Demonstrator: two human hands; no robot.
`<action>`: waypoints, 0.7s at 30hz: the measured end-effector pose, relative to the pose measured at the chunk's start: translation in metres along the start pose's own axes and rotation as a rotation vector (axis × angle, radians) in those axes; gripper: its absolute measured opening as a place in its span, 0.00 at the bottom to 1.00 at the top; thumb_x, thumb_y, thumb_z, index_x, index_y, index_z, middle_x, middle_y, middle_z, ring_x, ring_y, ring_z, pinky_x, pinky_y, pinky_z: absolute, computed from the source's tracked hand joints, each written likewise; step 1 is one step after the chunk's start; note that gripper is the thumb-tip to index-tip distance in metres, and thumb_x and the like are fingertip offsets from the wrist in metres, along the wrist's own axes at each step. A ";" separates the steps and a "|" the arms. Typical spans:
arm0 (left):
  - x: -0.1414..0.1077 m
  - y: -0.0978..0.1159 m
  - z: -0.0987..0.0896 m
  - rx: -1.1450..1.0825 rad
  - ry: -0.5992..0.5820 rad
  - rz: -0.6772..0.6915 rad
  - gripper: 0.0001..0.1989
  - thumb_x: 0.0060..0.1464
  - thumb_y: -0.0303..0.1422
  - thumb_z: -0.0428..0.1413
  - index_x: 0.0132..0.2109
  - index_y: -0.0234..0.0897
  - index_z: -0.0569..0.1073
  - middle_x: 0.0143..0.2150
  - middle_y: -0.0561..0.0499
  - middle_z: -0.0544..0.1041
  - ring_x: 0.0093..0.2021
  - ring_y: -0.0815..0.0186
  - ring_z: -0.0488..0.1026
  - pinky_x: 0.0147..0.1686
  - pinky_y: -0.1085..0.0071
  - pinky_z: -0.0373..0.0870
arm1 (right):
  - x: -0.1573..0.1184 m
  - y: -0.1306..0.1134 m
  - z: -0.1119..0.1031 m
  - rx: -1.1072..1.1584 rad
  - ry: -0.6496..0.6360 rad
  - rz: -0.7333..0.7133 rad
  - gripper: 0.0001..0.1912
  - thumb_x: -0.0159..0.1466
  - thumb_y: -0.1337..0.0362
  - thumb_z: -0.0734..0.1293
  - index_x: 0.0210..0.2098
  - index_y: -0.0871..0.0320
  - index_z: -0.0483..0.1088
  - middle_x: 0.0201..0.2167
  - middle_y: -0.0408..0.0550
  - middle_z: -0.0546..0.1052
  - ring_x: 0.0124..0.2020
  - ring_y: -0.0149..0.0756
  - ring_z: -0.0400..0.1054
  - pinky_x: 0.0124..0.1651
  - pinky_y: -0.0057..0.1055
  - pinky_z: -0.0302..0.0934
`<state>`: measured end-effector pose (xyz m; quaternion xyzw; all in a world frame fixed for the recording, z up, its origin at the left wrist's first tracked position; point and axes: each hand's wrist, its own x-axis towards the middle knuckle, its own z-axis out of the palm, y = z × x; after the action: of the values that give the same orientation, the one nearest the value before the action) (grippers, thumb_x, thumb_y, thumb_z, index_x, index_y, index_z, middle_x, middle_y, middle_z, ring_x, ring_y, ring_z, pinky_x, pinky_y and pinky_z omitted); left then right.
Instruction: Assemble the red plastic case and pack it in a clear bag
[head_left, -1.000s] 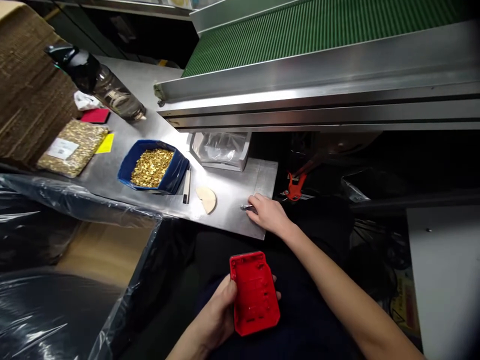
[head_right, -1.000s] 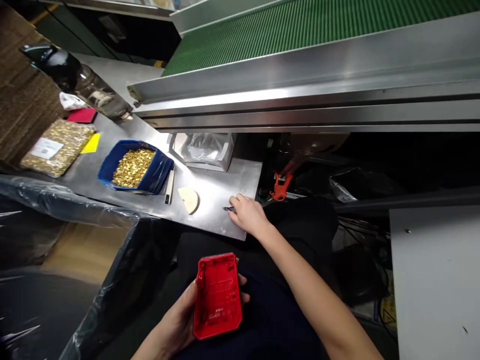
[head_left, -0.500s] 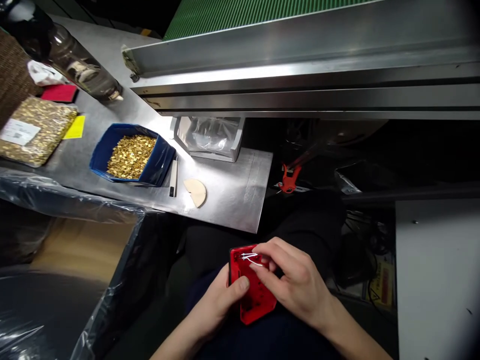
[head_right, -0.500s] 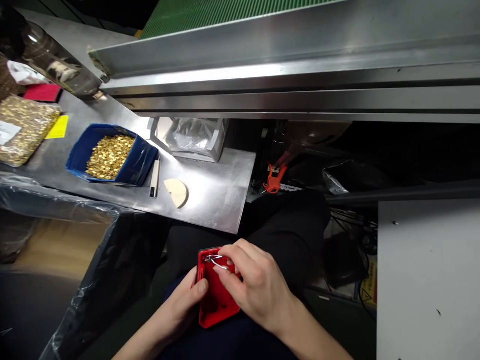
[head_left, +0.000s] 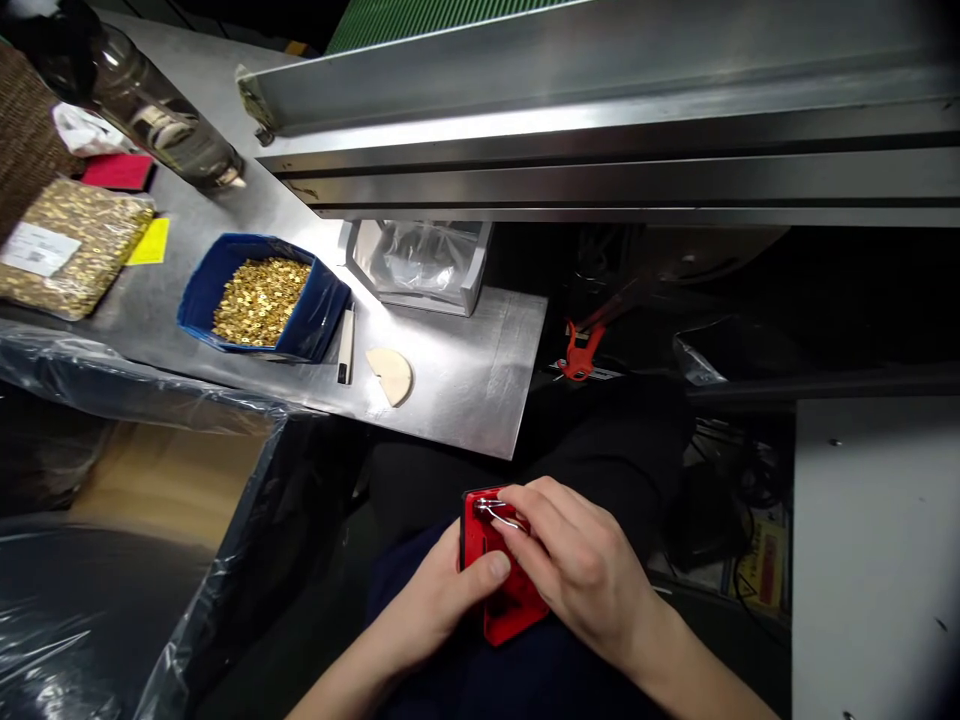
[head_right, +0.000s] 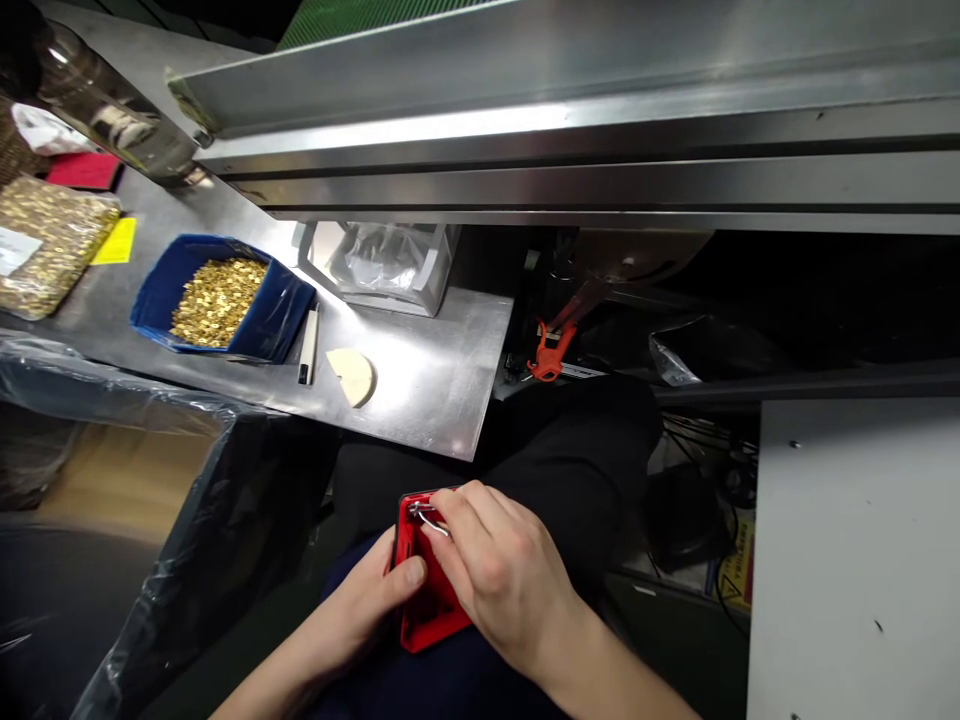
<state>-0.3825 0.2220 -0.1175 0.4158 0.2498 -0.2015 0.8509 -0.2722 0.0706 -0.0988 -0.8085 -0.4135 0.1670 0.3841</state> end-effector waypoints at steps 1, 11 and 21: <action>0.000 0.000 0.000 0.003 -0.006 -0.002 0.29 0.60 0.49 0.62 0.60 0.37 0.70 0.59 0.43 0.75 0.60 0.49 0.69 0.62 0.55 0.65 | 0.000 -0.001 -0.001 -0.017 -0.006 -0.001 0.10 0.73 0.69 0.63 0.53 0.61 0.71 0.38 0.49 0.77 0.38 0.37 0.72 0.42 0.34 0.67; 0.001 -0.007 -0.007 0.019 -0.047 -0.062 0.30 0.58 0.48 0.63 0.61 0.36 0.69 0.56 0.42 0.77 0.57 0.49 0.72 0.57 0.55 0.68 | 0.004 -0.001 -0.005 -0.141 -0.100 0.003 0.10 0.74 0.68 0.61 0.48 0.63 0.73 0.35 0.49 0.75 0.34 0.38 0.70 0.38 0.37 0.65; -0.006 -0.027 -0.019 -0.282 0.083 -0.173 0.33 0.53 0.52 0.66 0.58 0.35 0.73 0.50 0.39 0.81 0.53 0.45 0.77 0.58 0.49 0.70 | 0.024 0.038 0.002 0.215 0.251 0.349 0.08 0.68 0.65 0.70 0.47 0.53 0.74 0.35 0.41 0.73 0.32 0.29 0.68 0.39 0.26 0.66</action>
<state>-0.4066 0.2231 -0.1405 0.2774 0.3455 -0.2194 0.8692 -0.2383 0.0768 -0.1279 -0.8365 -0.1965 0.1720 0.4817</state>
